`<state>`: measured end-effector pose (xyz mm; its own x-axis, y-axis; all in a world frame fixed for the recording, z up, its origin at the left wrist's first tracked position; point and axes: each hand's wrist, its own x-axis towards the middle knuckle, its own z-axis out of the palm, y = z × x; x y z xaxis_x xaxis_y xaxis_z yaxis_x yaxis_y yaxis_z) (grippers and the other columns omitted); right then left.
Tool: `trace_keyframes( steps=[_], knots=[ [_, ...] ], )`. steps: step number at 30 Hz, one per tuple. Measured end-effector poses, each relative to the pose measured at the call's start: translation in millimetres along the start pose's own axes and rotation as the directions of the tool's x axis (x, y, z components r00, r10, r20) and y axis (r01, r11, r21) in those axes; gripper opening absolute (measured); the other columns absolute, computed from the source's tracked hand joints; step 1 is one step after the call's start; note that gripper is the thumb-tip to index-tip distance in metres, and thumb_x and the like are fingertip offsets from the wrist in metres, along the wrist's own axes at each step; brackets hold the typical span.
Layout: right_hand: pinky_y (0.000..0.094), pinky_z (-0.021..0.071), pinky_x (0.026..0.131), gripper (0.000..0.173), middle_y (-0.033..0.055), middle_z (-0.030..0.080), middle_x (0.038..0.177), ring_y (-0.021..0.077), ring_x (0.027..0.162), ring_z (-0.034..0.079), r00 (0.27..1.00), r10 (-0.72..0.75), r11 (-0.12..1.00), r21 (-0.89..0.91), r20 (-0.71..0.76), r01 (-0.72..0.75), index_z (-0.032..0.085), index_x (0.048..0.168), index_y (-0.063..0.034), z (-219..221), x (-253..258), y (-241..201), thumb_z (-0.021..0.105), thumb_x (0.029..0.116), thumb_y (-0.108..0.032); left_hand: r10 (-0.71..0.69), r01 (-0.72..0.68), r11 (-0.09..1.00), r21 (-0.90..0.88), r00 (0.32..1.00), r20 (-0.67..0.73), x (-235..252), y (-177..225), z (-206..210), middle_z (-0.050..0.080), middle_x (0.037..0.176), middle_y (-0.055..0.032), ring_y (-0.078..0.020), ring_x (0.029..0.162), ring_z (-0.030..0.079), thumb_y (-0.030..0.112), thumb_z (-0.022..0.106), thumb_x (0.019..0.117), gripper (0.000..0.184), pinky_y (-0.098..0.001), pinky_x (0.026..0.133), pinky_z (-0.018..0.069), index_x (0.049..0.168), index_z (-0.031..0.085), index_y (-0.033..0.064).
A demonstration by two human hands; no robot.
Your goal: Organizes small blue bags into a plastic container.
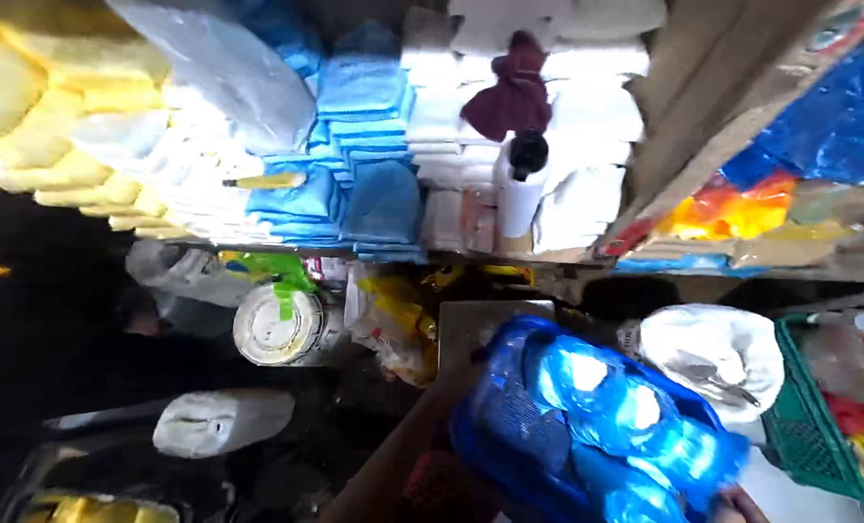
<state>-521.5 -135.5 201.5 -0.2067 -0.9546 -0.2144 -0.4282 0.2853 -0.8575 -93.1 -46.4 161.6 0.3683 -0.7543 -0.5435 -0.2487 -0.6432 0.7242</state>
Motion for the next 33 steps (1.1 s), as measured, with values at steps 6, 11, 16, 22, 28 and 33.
trace_keyframes(
  steps=[6, 11, 16, 22, 28, 33],
  knots=[
    [0.0398, 0.0563, 0.074, 0.018, 0.0096, 0.07, 0.091, 0.0146, 0.078, 0.064, 0.964, -0.03, 0.993, -0.105, 0.262, 0.059, 0.072, 0.104, 0.0005, 149, 62, -33, 0.057, 0.0982, -0.006, -0.122, 0.097, 0.99, -0.102, 0.955, -0.27, 3, -96, -70, 0.068, 0.125, -0.0165, -0.0277, 0.114, 0.067, 0.017, 0.066, 0.096, 0.039, -0.0493, 0.1, 0.0537, 0.133, 0.062, 0.0044],
    [0.0525, 0.0519, 0.096, 0.026, 0.0201, 0.07, 0.113, 0.0292, 0.106, 0.066, 0.93, -0.043, 0.942, -0.295, 0.366, 0.159, 0.071, 0.117, -0.0003, 228, 95, -73, 0.053, 0.1037, -0.013, -0.19, 0.126, 0.971, -0.205, 0.925, -0.329, 31, -121, -86, 0.069, 0.121, -0.017, -0.027, 0.11, 0.068, 0.015, 0.065, 0.0959, 0.038, -0.0481, 0.097, 0.0553, 0.132, 0.061, 0.0027],
    [0.0527, 0.0503, 0.1, 0.028, 0.0171, 0.072, 0.118, 0.0291, 0.113, 0.067, 0.915, -0.037, 0.89, -0.404, 0.403, 0.214, 0.073, 0.12, -0.0073, 259, 141, -84, 0.053, 0.103, -0.016, -0.239, 0.174, 0.963, -0.204, 0.903, -0.358, 54, -113, -82, 0.069, 0.121, -0.0153, -0.0258, 0.112, 0.068, 0.018, 0.068, 0.0951, 0.038, -0.0477, 0.1, 0.0541, 0.13, 0.064, 0.005],
    [0.0539, 0.0492, 0.103, 0.029, 0.0195, 0.071, 0.122, 0.0314, 0.116, 0.066, 0.914, 0.022, 0.912, -0.382, 0.406, 0.148, 0.071, 0.126, -0.0067, 270, 165, -73, 0.056, 0.1043, -0.017, -0.225, 0.14, 0.96, -0.243, 0.902, -0.369, 90, -116, -78, 0.068, 0.122, -0.0182, -0.0307, 0.11, 0.067, 0.018, 0.066, 0.0987, 0.035, -0.0527, 0.096, 0.0541, 0.131, 0.062, 0.0045],
    [0.0487, 0.0586, 0.09, 0.025, 0.0115, 0.075, 0.11, 0.0222, 0.102, 0.071, 0.884, 0.014, 0.961, -0.25, 0.467, 0.117, 0.075, 0.119, -0.0118, 269, 178, -47, 0.059, 0.1001, -0.015, -0.235, 0.175, 0.968, -0.18, 0.883, -0.407, 103, -124, -77, 0.069, 0.118, -0.0167, -0.0322, 0.107, 0.068, 0.021, 0.063, 0.0991, 0.033, -0.0576, 0.092, 0.0553, 0.13, 0.063, 0.0097],
    [0.0453, 0.0573, 0.09, 0.026, 0.0101, 0.074, 0.113, 0.0203, 0.102, 0.07, 0.85, 0.041, 0.948, -0.289, 0.525, 0.132, 0.074, 0.122, -0.0122, 263, 181, -48, 0.06, 0.1007, -0.017, -0.218, 0.194, 0.976, -0.101, 0.872, -0.439, 91, -126, -73, 0.069, 0.118, -0.0175, -0.0308, 0.107, 0.068, 0.026, 0.059, 0.1025, 0.036, -0.0532, 0.096, 0.0538, 0.132, 0.06, 0.0058]
  ],
)
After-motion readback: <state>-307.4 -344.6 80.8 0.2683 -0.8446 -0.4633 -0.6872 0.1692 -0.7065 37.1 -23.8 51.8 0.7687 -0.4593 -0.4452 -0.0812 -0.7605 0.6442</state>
